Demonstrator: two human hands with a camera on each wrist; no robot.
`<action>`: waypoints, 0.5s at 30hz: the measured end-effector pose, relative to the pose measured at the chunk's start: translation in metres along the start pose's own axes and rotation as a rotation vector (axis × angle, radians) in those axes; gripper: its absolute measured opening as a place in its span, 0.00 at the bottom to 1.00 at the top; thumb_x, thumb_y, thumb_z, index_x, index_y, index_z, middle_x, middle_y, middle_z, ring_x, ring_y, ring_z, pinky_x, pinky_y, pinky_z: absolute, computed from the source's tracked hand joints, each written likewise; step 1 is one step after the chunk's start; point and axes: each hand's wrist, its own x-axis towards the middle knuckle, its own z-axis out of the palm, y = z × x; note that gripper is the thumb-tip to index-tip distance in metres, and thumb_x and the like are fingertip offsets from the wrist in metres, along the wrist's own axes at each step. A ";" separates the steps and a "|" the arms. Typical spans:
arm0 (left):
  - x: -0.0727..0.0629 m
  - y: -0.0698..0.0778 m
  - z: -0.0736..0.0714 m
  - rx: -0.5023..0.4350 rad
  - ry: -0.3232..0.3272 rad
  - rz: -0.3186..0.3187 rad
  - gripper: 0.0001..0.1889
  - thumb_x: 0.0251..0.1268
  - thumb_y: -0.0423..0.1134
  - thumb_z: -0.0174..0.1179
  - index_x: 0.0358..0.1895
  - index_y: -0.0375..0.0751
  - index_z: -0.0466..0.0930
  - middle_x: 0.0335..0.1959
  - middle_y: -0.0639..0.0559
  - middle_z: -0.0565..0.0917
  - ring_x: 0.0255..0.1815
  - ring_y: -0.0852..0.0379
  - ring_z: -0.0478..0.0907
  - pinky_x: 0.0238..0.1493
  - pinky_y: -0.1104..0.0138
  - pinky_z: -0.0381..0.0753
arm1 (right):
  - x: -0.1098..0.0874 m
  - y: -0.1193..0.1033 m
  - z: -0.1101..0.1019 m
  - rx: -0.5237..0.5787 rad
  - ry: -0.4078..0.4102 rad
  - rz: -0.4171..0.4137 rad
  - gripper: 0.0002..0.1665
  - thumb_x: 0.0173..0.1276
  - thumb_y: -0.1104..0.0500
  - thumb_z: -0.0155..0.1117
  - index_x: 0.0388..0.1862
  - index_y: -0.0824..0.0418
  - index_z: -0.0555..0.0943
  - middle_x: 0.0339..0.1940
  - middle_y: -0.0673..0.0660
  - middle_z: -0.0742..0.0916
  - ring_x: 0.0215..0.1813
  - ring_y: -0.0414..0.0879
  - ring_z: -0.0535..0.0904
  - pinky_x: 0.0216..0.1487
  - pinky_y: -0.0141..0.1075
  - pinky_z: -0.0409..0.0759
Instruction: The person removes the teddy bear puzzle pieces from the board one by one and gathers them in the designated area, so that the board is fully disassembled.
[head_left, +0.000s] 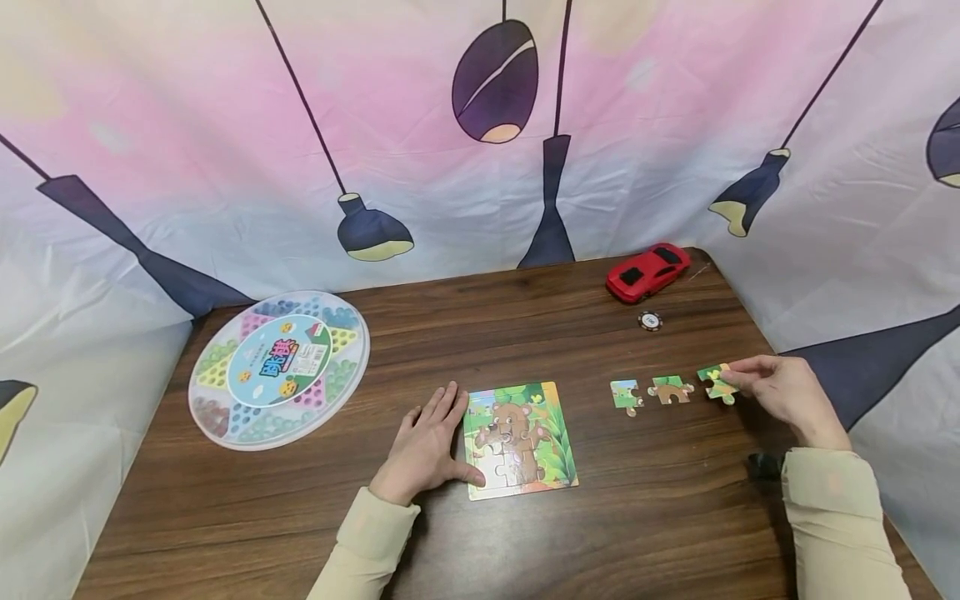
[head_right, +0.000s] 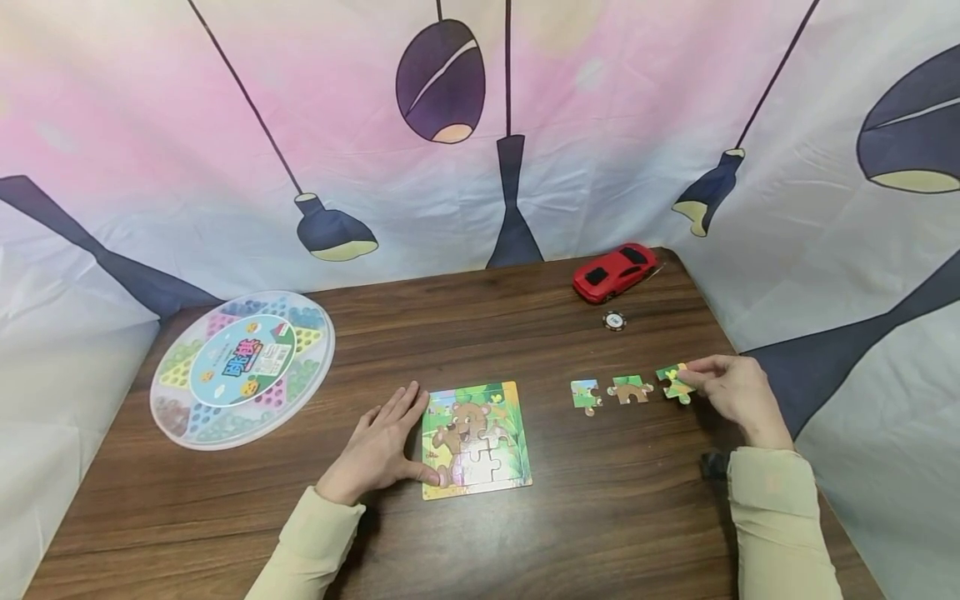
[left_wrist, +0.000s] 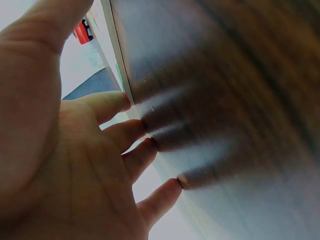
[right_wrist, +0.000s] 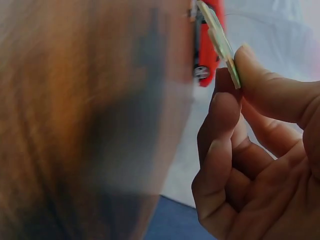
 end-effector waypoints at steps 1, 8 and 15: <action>0.000 0.000 0.000 0.000 0.001 -0.001 0.65 0.32 0.70 0.72 0.77 0.40 0.55 0.78 0.43 0.51 0.78 0.46 0.47 0.68 0.43 0.55 | 0.002 0.002 0.001 -0.007 -0.008 0.005 0.35 0.68 0.37 0.60 0.51 0.68 0.83 0.35 0.59 0.87 0.37 0.50 0.81 0.37 0.43 0.74; 0.000 0.000 0.001 -0.006 -0.004 -0.003 0.65 0.32 0.70 0.72 0.77 0.41 0.54 0.78 0.43 0.50 0.78 0.46 0.46 0.68 0.43 0.55 | 0.009 0.009 0.005 -0.006 -0.013 0.045 0.35 0.66 0.37 0.61 0.47 0.70 0.84 0.29 0.55 0.86 0.33 0.46 0.80 0.38 0.43 0.73; 0.000 0.000 0.000 -0.005 -0.001 -0.001 0.65 0.32 0.70 0.72 0.77 0.41 0.54 0.78 0.43 0.50 0.78 0.46 0.46 0.68 0.43 0.55 | 0.013 0.012 0.007 -0.007 -0.016 0.065 0.34 0.66 0.38 0.62 0.46 0.69 0.85 0.29 0.55 0.86 0.33 0.47 0.79 0.36 0.40 0.71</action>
